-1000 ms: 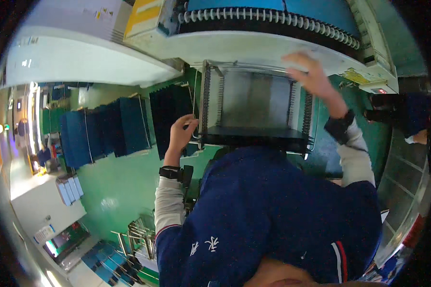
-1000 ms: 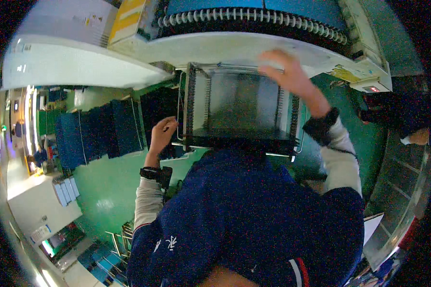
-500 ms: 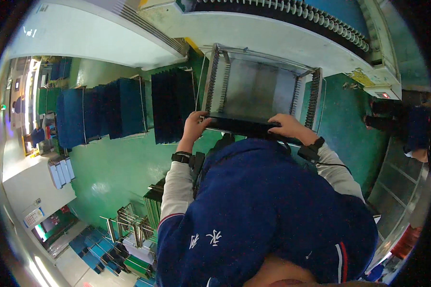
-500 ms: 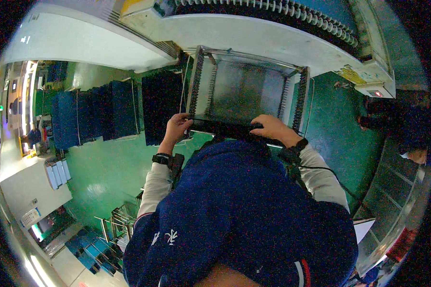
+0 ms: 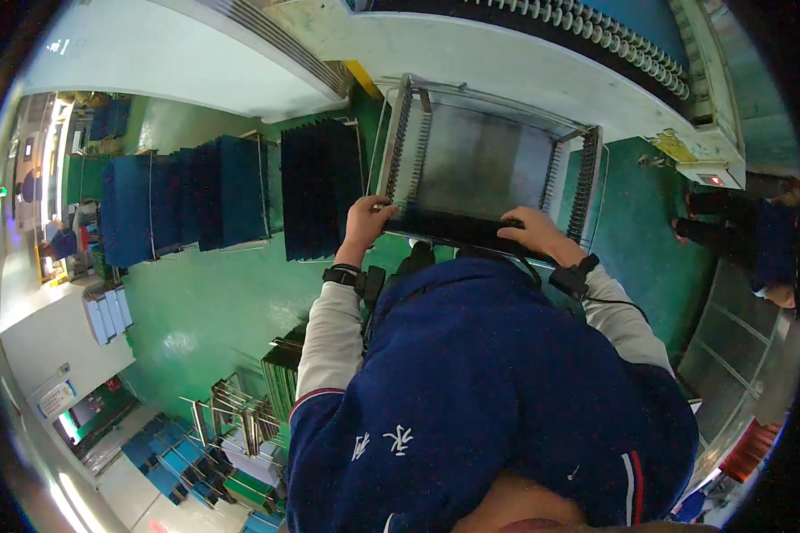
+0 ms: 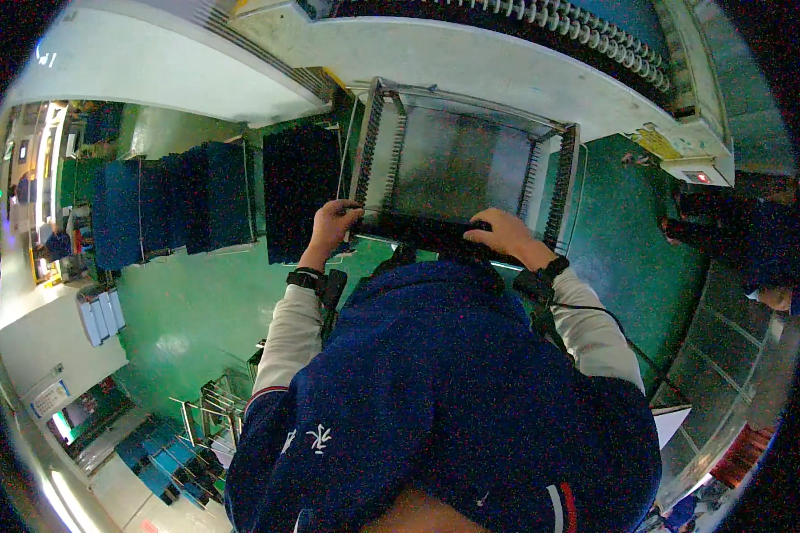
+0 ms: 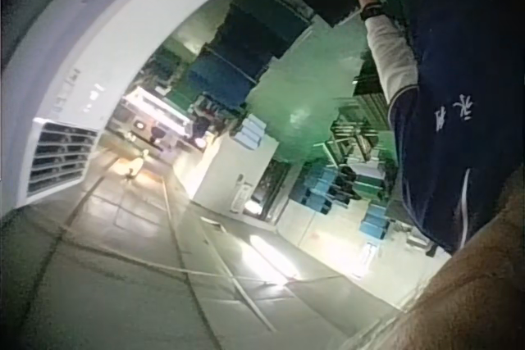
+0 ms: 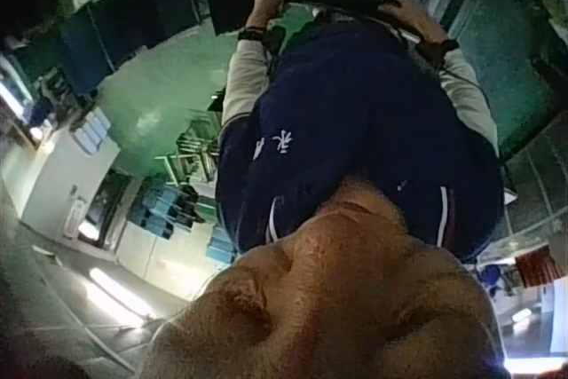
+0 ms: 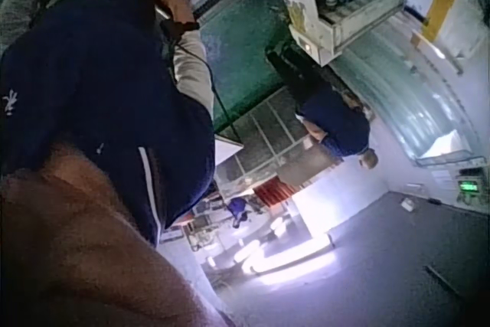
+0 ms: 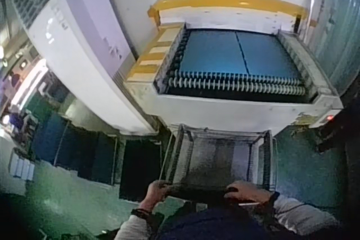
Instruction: Loading blue plates into a processing machine and then organizing them into a metal rack.
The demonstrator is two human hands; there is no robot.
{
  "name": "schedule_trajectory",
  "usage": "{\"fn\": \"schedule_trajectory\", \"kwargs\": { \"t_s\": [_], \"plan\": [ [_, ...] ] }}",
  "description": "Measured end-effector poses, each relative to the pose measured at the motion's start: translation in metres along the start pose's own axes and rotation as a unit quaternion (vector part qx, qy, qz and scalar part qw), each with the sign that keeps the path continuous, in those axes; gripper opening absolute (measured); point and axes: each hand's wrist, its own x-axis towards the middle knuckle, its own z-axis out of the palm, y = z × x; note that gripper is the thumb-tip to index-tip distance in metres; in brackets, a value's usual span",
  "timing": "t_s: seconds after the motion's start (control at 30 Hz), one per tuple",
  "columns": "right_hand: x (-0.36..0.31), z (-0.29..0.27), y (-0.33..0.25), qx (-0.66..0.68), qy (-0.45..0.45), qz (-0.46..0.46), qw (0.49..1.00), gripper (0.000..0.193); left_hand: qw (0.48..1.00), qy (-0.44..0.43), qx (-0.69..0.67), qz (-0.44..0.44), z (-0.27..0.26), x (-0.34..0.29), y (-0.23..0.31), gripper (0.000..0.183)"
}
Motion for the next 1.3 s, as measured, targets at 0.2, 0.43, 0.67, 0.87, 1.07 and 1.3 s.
{"fn": "schedule_trajectory", "kwargs": {
  "t_s": [0.2,0.43,0.67,0.87,1.07,1.3],
  "plan": [
    [0.003,0.004,-0.010,-0.136,0.013,-0.045,0.990,0.027,0.995,0.005,-0.096,-0.021,0.003,-0.004,0.006,0.032],
    [0.003,0.023,-0.001,-0.229,0.059,-0.063,0.970,0.011,0.991,-0.007,-0.137,-0.001,0.000,-0.010,0.024,0.018],
    [-0.021,-0.004,-0.030,-0.189,0.104,-0.083,0.973,0.008,0.991,0.036,-0.045,0.119,-0.019,-0.014,0.042,0.010],
    [-0.041,-0.070,-0.090,-0.178,0.155,-0.100,0.967,0.008,0.980,0.079,-0.025,0.183,-0.065,-0.012,0.097,0.012],
    [-0.032,-0.080,-0.085,-0.189,0.113,-0.073,0.973,0.009,0.992,0.052,-0.044,0.108,-0.061,-0.005,0.093,0.013],
    [-0.044,-0.065,-0.080,-0.181,0.127,-0.111,0.969,0.009,0.992,-0.001,-0.078,0.103,-0.045,-0.022,0.057,0.015]
  ]
}}
